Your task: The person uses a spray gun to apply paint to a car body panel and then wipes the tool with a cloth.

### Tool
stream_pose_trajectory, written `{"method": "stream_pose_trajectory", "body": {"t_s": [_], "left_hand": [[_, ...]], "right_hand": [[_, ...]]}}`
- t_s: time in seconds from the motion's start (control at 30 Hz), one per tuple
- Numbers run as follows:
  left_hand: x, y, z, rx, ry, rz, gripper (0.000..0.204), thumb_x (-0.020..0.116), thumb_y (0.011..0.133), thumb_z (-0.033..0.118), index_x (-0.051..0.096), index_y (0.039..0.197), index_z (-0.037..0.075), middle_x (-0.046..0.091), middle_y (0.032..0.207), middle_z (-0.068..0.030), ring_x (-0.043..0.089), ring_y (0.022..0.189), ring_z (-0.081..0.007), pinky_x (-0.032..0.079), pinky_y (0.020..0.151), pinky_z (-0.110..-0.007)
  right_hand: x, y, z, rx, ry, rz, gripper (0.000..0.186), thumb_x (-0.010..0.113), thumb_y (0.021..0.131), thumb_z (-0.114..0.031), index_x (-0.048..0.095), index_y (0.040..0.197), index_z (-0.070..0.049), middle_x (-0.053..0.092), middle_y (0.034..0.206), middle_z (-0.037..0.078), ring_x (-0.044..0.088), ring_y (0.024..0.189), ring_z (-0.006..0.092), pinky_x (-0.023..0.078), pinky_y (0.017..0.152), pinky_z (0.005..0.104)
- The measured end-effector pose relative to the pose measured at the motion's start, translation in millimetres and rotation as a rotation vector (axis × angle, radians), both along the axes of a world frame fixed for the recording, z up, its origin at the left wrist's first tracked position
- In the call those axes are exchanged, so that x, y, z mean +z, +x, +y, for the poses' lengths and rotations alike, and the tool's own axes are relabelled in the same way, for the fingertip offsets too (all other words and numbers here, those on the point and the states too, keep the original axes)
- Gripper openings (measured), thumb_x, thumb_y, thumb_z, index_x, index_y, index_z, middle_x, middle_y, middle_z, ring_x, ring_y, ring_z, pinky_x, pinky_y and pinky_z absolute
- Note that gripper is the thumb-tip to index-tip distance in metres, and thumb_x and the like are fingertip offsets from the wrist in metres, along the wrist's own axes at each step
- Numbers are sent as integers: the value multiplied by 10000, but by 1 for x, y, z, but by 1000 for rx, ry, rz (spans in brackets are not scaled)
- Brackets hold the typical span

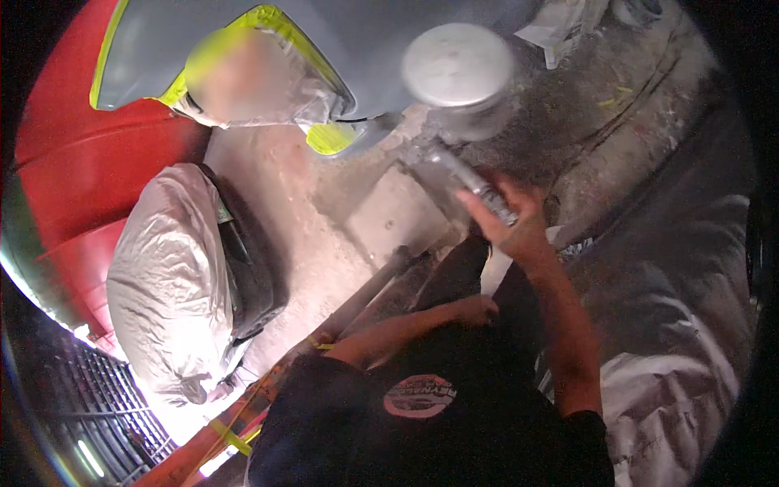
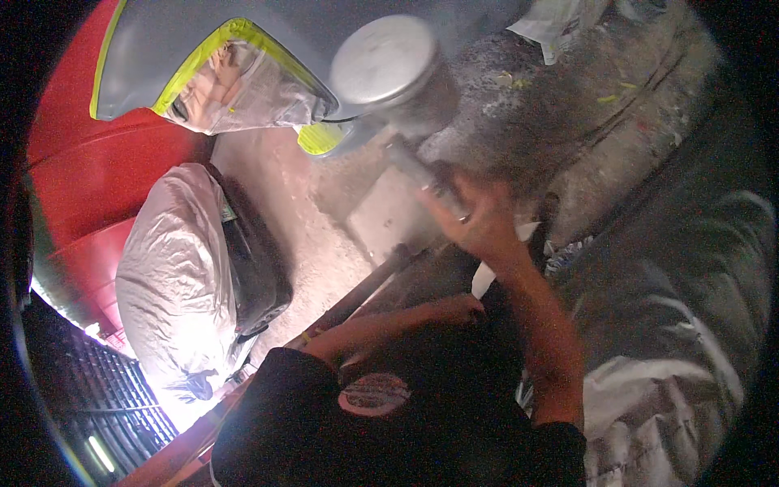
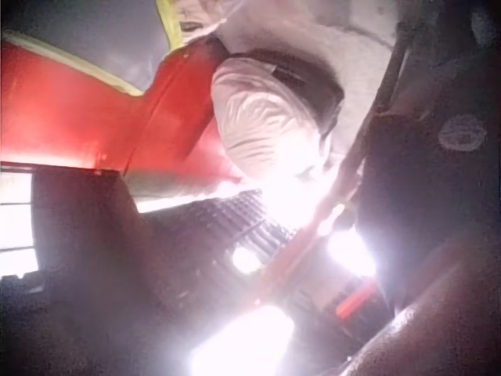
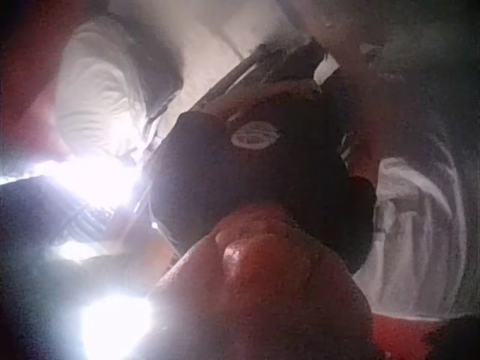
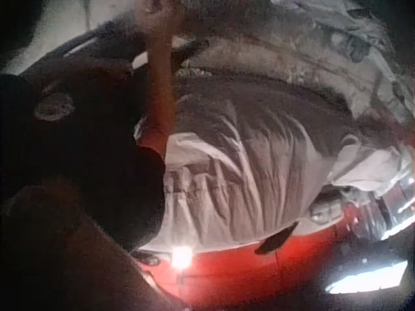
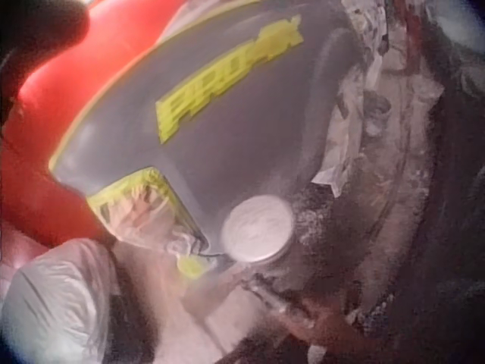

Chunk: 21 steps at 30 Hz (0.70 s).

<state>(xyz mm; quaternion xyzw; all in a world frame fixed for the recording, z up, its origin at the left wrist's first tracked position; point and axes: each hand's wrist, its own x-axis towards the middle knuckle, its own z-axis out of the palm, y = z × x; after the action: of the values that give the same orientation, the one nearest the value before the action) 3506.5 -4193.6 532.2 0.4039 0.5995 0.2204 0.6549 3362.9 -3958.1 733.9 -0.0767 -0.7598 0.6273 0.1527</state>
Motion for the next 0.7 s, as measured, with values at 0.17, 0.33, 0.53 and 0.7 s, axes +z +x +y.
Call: {"method": "stream_pose_trajectory", "body": {"t_s": [0.17,0.33,0.53,0.7], "left_hand": [[-19,3,-28,137,228,16,403,699,843,136,673,1224,5,716,1100,-219,675,1049,-398,515,969,-496],[3,-11,-31,110,-175,-266,400,595,934,137,633,1312,13,660,1247,-223,616,1210,-354,478,1047,-475],[-11,3,-60,62,-51,-158,487,598,945,157,565,1405,0,599,1380,-232,551,1318,-366,431,1124,-465],[31,-13,-26,-32,-111,-165,540,611,893,130,550,1399,-51,584,1393,-259,542,1325,-384,423,1138,-460]], "right_hand": [[13,4,-8,65,-170,-80,320,811,884,-221,730,1076,22,754,897,78,691,783,133,557,725,304],[-17,18,65,-246,98,-266,404,789,905,-297,716,1106,45,704,907,100,632,837,156,503,778,323],[-121,3,170,-720,308,-251,607,796,891,-421,692,1197,93,696,1057,191,640,1004,256,489,923,379],[-111,-2,149,-593,259,-181,363,770,945,-317,744,1101,10,699,812,21,628,726,124,517,725,304]]}}
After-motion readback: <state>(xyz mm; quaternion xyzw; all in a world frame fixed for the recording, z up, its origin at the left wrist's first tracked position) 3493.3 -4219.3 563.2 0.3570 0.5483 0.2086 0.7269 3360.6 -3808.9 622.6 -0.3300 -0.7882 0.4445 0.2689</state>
